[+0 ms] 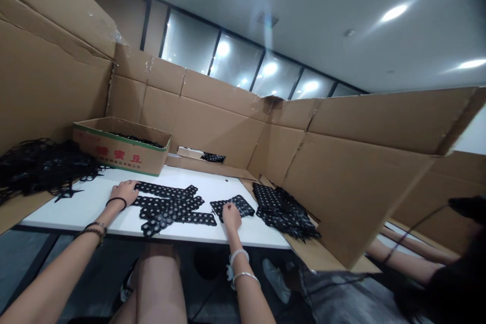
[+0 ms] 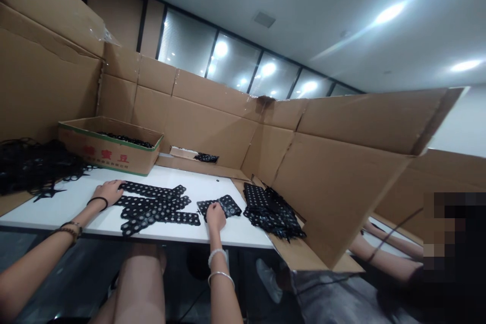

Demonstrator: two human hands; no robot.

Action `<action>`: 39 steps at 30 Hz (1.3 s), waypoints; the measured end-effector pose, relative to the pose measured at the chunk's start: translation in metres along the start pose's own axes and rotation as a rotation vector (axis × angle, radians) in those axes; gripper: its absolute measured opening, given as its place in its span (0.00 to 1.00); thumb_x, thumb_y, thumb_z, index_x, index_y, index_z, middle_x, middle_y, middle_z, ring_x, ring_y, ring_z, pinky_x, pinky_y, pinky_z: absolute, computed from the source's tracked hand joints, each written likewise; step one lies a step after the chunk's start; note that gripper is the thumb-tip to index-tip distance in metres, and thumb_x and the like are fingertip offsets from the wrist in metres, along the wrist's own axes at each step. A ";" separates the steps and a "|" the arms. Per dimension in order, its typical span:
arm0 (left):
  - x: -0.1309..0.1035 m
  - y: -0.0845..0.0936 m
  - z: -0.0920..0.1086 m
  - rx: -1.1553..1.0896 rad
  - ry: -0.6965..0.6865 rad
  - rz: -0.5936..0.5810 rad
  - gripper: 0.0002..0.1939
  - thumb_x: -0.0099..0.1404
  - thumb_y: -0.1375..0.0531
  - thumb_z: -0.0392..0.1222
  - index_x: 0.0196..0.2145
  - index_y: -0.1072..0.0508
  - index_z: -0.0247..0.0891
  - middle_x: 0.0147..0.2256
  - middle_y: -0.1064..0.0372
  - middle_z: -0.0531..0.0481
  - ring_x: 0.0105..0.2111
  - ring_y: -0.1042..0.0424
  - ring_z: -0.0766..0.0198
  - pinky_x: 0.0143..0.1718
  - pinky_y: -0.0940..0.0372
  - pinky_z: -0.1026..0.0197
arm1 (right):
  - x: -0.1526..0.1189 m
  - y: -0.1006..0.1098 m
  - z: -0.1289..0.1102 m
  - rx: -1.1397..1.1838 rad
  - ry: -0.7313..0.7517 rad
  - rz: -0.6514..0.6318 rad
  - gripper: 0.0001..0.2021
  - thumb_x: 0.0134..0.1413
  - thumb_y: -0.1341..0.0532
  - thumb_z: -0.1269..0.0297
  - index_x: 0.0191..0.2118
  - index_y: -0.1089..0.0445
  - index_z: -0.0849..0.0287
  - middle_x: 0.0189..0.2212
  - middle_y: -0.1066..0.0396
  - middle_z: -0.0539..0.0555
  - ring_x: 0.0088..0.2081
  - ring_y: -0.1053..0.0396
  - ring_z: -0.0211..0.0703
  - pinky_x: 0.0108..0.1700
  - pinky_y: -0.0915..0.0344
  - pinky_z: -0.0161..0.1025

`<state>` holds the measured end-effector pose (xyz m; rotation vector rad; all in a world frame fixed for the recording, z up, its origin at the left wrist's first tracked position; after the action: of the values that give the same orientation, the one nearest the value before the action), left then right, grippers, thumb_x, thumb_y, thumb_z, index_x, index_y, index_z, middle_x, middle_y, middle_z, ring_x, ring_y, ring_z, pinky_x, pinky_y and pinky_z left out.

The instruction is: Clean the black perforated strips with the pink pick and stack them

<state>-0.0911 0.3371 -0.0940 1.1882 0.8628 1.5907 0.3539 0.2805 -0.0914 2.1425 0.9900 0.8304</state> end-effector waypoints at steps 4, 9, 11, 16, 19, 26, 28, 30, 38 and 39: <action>0.001 -0.001 -0.001 0.013 0.008 -0.007 0.25 0.58 0.52 0.43 0.52 0.32 0.39 0.53 0.34 0.41 0.52 0.37 0.47 0.50 0.43 0.47 | 0.000 0.000 -0.005 0.032 0.069 0.003 0.18 0.57 0.56 0.61 0.36 0.30 0.57 0.33 0.27 0.57 0.33 0.32 0.46 0.32 0.43 0.37; 0.001 0.001 0.000 0.036 -0.010 -0.006 0.25 0.59 0.53 0.43 0.52 0.33 0.38 0.53 0.35 0.40 0.52 0.37 0.46 0.50 0.43 0.46 | -0.010 -0.005 -0.027 0.056 0.277 -0.063 0.16 0.58 0.52 0.60 0.41 0.29 0.56 0.32 0.28 0.53 0.34 0.33 0.42 0.36 0.41 0.34; 0.001 0.001 0.001 0.042 -0.016 -0.010 0.25 0.59 0.53 0.43 0.53 0.33 0.37 0.53 0.35 0.40 0.52 0.37 0.46 0.50 0.43 0.46 | -0.017 -0.009 -0.039 0.044 0.394 -0.105 0.13 0.55 0.46 0.60 0.43 0.28 0.53 0.36 0.30 0.52 0.39 0.34 0.42 0.41 0.42 0.34; 0.002 0.000 0.000 0.052 -0.019 -0.018 0.25 0.60 0.54 0.43 0.53 0.33 0.37 0.54 0.35 0.40 0.51 0.36 0.46 0.49 0.42 0.45 | -0.025 -0.020 -0.054 -0.007 0.553 -0.176 0.14 0.54 0.43 0.57 0.45 0.27 0.51 0.41 0.34 0.55 0.45 0.38 0.45 0.46 0.43 0.36; 0.003 0.000 0.000 0.052 -0.019 -0.016 0.25 0.59 0.53 0.43 0.53 0.33 0.38 0.53 0.35 0.39 0.51 0.36 0.45 0.49 0.42 0.45 | -0.021 -0.025 -0.052 -0.017 0.549 -0.199 0.15 0.54 0.43 0.56 0.45 0.26 0.51 0.40 0.36 0.55 0.43 0.38 0.44 0.46 0.42 0.37; 0.003 0.003 0.000 0.055 -0.022 -0.019 0.24 0.60 0.53 0.43 0.52 0.32 0.40 0.53 0.35 0.40 0.51 0.36 0.46 0.48 0.40 0.45 | -0.014 -0.026 -0.050 0.047 0.497 -0.191 0.09 0.54 0.43 0.65 0.37 0.26 0.56 0.38 0.35 0.54 0.44 0.37 0.43 0.47 0.43 0.35; 0.003 0.003 0.001 0.059 -0.024 -0.028 0.24 0.60 0.53 0.43 0.52 0.32 0.40 0.53 0.35 0.40 0.51 0.35 0.47 0.48 0.40 0.46 | -0.014 -0.025 -0.050 0.088 0.486 -0.178 0.07 0.52 0.42 0.68 0.34 0.27 0.57 0.37 0.34 0.54 0.43 0.37 0.42 0.47 0.44 0.35; 0.003 0.003 0.002 0.062 -0.023 -0.045 0.24 0.60 0.53 0.43 0.52 0.33 0.39 0.53 0.35 0.40 0.50 0.35 0.46 0.48 0.40 0.45 | -0.014 -0.023 -0.049 0.145 0.464 -0.157 0.05 0.50 0.42 0.71 0.31 0.29 0.58 0.36 0.33 0.54 0.42 0.37 0.42 0.47 0.44 0.35; -0.013 0.043 0.032 -0.001 -0.185 0.324 0.21 0.63 0.56 0.41 0.50 0.36 0.34 0.49 0.34 0.38 0.50 0.37 0.49 0.52 0.45 0.47 | 0.009 -0.009 -0.018 0.628 0.225 0.039 0.07 0.52 0.45 0.63 0.27 0.36 0.59 0.26 0.33 0.52 0.31 0.37 0.40 0.38 0.40 0.36; -0.013 0.043 0.036 -0.058 -0.226 0.332 0.20 0.63 0.56 0.42 0.49 0.36 0.35 0.48 0.33 0.38 0.49 0.36 0.50 0.52 0.44 0.49 | 0.014 -0.008 -0.010 0.712 0.162 0.073 0.09 0.52 0.45 0.60 0.27 0.37 0.59 0.25 0.33 0.51 0.30 0.37 0.39 0.36 0.40 0.36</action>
<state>-0.0675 0.3111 -0.0482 1.4936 0.4885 1.6869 0.3506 0.2984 -0.0878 2.7452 1.4613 0.7663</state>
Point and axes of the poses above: each hand's wrist, its own x-axis towards the middle knuckle, its own y-axis out of the back of the hand, z = x × y, the point moved 8 cm from there along x, towards the middle knuckle
